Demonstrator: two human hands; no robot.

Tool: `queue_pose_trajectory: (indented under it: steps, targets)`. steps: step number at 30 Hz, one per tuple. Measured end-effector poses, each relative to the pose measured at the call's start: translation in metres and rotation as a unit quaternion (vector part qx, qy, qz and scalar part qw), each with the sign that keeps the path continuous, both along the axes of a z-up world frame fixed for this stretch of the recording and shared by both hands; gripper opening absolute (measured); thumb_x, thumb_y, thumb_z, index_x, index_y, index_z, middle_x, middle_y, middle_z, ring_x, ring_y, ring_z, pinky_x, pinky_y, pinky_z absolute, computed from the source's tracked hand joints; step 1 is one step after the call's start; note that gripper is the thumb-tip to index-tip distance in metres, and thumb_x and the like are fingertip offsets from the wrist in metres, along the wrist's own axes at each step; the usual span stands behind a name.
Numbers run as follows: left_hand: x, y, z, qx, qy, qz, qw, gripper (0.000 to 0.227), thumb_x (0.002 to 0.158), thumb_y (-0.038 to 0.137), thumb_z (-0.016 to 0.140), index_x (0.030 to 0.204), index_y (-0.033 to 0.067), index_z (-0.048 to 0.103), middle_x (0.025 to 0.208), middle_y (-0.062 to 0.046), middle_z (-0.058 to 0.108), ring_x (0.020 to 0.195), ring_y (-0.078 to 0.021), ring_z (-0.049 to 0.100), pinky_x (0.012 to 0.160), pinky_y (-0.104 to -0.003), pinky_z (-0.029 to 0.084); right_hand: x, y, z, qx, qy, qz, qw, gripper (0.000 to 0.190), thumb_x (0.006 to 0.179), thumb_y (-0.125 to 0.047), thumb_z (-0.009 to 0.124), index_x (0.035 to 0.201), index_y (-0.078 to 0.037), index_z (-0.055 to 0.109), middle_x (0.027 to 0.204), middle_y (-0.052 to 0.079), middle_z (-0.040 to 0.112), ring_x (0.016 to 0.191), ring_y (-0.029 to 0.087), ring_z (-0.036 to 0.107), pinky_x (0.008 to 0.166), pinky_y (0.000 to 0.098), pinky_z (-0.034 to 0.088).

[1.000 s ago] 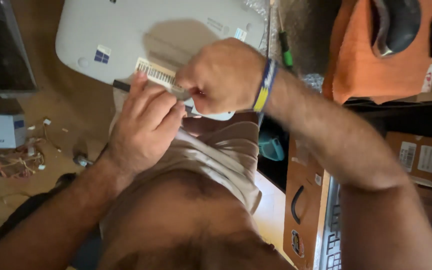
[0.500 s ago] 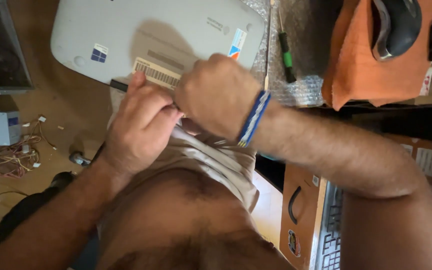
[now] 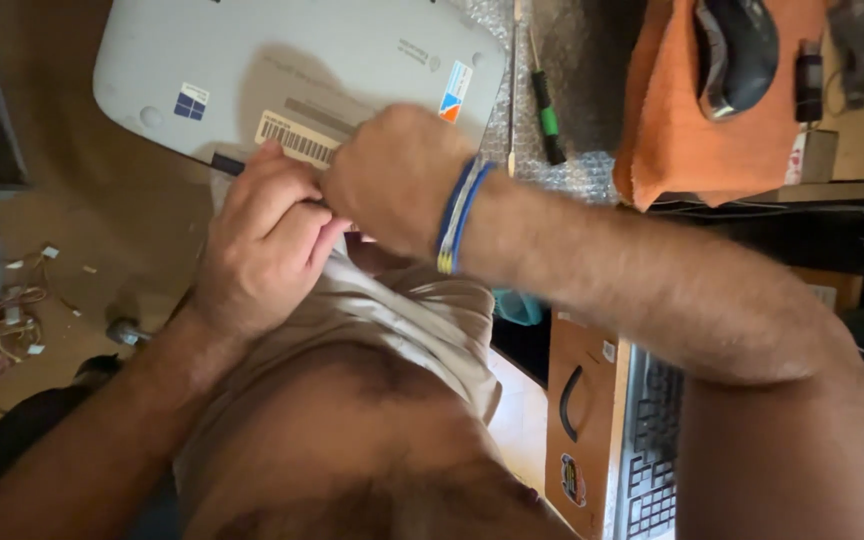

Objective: Disassembling a laptop using a screwdriver to remove screws and prying off the casing.

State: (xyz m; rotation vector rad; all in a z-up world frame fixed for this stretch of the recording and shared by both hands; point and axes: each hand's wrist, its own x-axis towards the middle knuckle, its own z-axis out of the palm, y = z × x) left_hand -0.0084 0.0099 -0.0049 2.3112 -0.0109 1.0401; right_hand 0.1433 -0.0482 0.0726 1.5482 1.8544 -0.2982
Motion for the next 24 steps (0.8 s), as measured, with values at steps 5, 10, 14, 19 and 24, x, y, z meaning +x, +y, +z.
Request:
queue_pose_trajectory:
  steps: [5,10,14,19,24]
  targets:
    - [0.001,-0.002,0.003,-0.042,0.026,-0.004,0.999,0.024,0.089,-0.005,0.088,0.084,-0.0055,0.065,0.098,-0.016,0.058,0.094,-0.0315,0.060,0.111,-0.059,0.050,0.047,-0.005,-0.020,0.126,0.219,0.049,0.966,0.034,0.100,-0.039,0.072,0.069,-0.025,0.066,0.056,-0.005,0.062,0.053,0.023,0.065,0.048,0.0406,0.055]
    - [0.002,-0.001,0.001,-0.028,0.032,0.020,0.999,0.031,0.087,0.001,0.093,0.084,-0.0053,0.062,0.099,-0.016,0.057,0.096,-0.0320,0.059,0.110,-0.056,0.052,0.056,-0.009,-0.018,0.176,0.286,0.118,0.934,0.038,0.102,-0.045,0.074,0.074,-0.021,0.064,0.061,-0.004,0.064,0.055,0.022,0.066,0.050,0.0383,0.054]
    - [0.003,-0.002,0.008,-0.016,0.041,0.017,0.999,0.025,0.087,-0.001,0.090,0.090,-0.0085,0.067,0.098,-0.016,0.056,0.097,-0.0345,0.057,0.105,-0.057,0.055,0.054,-0.026,-0.022,0.248,0.271,0.116,0.923,0.039,0.110,-0.045,0.063,0.083,-0.019,0.069,0.063,-0.005,0.062,0.053,0.015,0.063,0.049,0.0326,0.057]
    - [0.001,-0.008,-0.002,0.010,0.076,0.032,0.997,0.032,0.084,0.005,0.093,0.105,-0.0089,0.073,0.110,-0.019,0.063,0.108,-0.0337,0.061,0.116,-0.062,0.046,0.064,-0.053,-0.014,0.192,0.340,-0.039,0.920,0.024,0.105,-0.031,0.053,0.101,-0.009,0.059,0.074,0.007,0.063,0.059,0.030,0.062,0.050,0.0467,0.056]
    - [0.006,-0.015,0.002,0.080,0.060,0.080,0.992,0.009,0.097,-0.006,0.081,0.101,-0.0008,0.075,0.109,-0.014,0.064,0.106,-0.0292,0.062,0.117,-0.057,0.044,0.059,-0.071,-0.016,0.194,0.331,-0.118,0.916,0.026,0.085,-0.011,0.057,0.109,-0.009,0.048,0.079,0.013,0.061,0.060,0.037,0.055,0.046,0.0518,0.046]
